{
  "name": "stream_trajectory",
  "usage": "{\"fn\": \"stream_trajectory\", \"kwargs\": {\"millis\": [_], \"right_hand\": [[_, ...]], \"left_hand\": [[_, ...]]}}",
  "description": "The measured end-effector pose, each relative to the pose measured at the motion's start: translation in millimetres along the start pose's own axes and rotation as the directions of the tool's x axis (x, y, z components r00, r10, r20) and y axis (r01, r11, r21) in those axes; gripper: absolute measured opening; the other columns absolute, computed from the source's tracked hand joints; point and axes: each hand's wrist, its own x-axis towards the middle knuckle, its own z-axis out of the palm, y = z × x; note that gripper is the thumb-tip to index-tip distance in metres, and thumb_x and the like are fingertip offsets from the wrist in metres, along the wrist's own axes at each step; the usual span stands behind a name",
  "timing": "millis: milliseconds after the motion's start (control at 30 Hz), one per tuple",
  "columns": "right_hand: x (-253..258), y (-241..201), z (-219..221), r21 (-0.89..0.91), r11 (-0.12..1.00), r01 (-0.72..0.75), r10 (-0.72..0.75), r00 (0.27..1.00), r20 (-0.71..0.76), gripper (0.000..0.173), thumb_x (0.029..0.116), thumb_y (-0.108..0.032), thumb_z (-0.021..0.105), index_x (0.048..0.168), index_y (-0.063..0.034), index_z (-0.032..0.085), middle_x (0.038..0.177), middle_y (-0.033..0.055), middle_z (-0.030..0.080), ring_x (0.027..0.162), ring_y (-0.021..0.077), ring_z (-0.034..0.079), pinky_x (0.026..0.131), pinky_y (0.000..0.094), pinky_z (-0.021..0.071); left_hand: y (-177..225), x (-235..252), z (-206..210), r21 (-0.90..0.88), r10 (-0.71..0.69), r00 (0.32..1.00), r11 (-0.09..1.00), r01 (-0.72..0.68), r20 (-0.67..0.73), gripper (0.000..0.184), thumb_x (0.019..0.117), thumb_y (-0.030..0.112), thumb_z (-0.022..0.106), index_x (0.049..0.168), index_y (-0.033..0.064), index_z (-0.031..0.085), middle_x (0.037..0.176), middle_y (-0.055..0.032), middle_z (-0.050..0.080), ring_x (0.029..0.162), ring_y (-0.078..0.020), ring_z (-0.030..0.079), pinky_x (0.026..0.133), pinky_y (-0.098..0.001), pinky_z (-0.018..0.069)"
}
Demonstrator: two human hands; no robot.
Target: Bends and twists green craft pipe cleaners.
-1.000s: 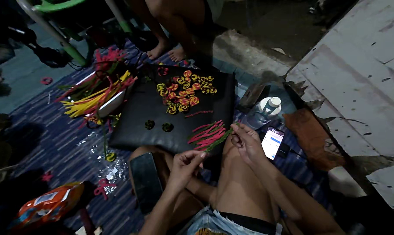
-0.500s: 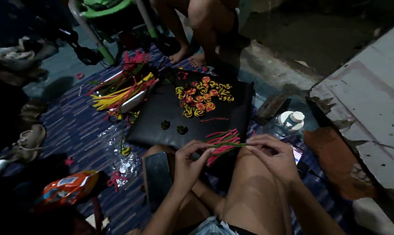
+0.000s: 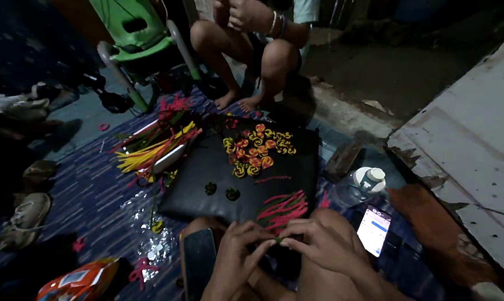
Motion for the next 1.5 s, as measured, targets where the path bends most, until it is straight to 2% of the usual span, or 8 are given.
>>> {"fn": "stream_trajectory", "kwargs": {"millis": [200,400,633,833,1033,1233,1333,1500], "right_hand": [[3,-8,16,-0.102,0.991,-0.091,0.089,0.996,-0.026,0.022,0.0982,-0.019,0.065,0.101,-0.0014,0.079,0.088,0.0123,0.072,0.073,0.0152,0.065,0.069,0.0283,0.0550],[0,-23,19,-0.357,0.930,-0.083,0.041,0.992,-0.122,0.019,0.0947,-0.014,0.065,0.096,-0.0001,0.079,0.088,0.0149,0.074,0.077,0.0274,0.072,0.074,0.0447,0.0596],[-14,-20,19,-0.413,0.910,-0.023,-0.089,0.964,-0.251,0.015,0.0915,-0.012,0.069,0.094,-0.0022,0.080,0.085,0.0135,0.074,0.074,0.0234,0.072,0.070,0.0370,0.0609],[-23,-15,15,-0.302,0.951,0.072,-0.171,0.933,-0.316,0.016,0.0946,-0.015,0.070,0.099,-0.0040,0.081,0.090,0.0101,0.076,0.082,0.0142,0.073,0.078,0.0262,0.0596],[-26,-16,17,-0.293,0.954,0.063,-0.173,0.913,-0.370,0.017,0.0956,-0.016,0.069,0.097,-0.0032,0.080,0.088,0.0091,0.076,0.080,0.0126,0.072,0.076,0.0248,0.0587],[-29,-18,18,-0.212,0.968,-0.135,0.068,0.952,-0.298,0.021,0.0964,-0.020,0.068,0.096,-0.0035,0.080,0.089,0.0110,0.076,0.077,0.0209,0.073,0.075,0.0399,0.0602],[-30,-16,20,-0.102,0.980,-0.171,0.144,0.963,-0.226,0.023,0.0970,-0.020,0.067,0.094,-0.0004,0.078,0.082,0.0108,0.073,0.068,0.0154,0.068,0.068,0.0318,0.0584],[-28,-24,15,0.318,0.889,-0.330,0.342,0.939,0.019,0.017,0.1002,-0.009,0.062,0.095,0.0022,0.073,0.076,-0.0041,0.070,0.059,-0.0036,0.060,0.058,0.0149,0.0522]], "left_hand": [[6,-8,-5,0.303,0.091,0.995,0.950,-0.079,-0.026,0.019,0.0908,0.030,0.071,0.089,0.0141,0.079,0.082,-0.0008,0.074,0.071,-0.0145,0.067,0.072,-0.0388,0.0505],[19,0,2,0.499,0.174,0.985,0.851,-0.160,0.019,0.018,0.0881,0.028,0.073,0.082,0.0113,0.078,0.080,-0.0045,0.073,0.073,-0.0210,0.070,0.071,-0.0411,0.0539],[25,1,11,0.144,-0.086,0.993,0.987,0.073,0.081,0.023,0.0971,0.023,0.065,0.093,0.0047,0.078,0.087,-0.0084,0.073,0.077,-0.0229,0.069,0.077,-0.0463,0.0533],[27,-10,25,-0.427,-0.221,0.975,0.882,0.197,-0.006,0.013,0.0943,0.008,0.068,0.095,-0.0022,0.076,0.089,-0.0042,0.071,0.081,-0.0020,0.065,0.075,-0.0188,0.0552],[36,-9,30,-0.467,-0.270,0.962,0.857,0.217,-0.048,0.011,0.0933,0.004,0.068,0.096,-0.0024,0.077,0.089,-0.0026,0.072,0.079,-0.0004,0.066,0.073,-0.0178,0.0557],[27,-14,32,-0.494,-0.301,0.954,0.828,0.265,0.006,0.013,0.0920,0.000,0.067,0.101,-0.0024,0.076,0.092,-0.0024,0.072,0.079,-0.0002,0.066,0.074,-0.0181,0.0558],[20,-20,26,-0.493,-0.247,0.965,0.831,0.258,0.088,0.012,0.0934,0.002,0.066,0.101,-0.0022,0.074,0.092,-0.0013,0.070,0.078,0.0002,0.064,0.073,-0.0175,0.0549],[20,-26,16,-0.458,-0.109,0.985,0.875,0.159,0.132,0.015,0.0960,0.005,0.064,0.103,-0.0050,0.072,0.095,-0.0063,0.069,0.081,-0.0005,0.062,0.074,-0.0161,0.0523]]}}
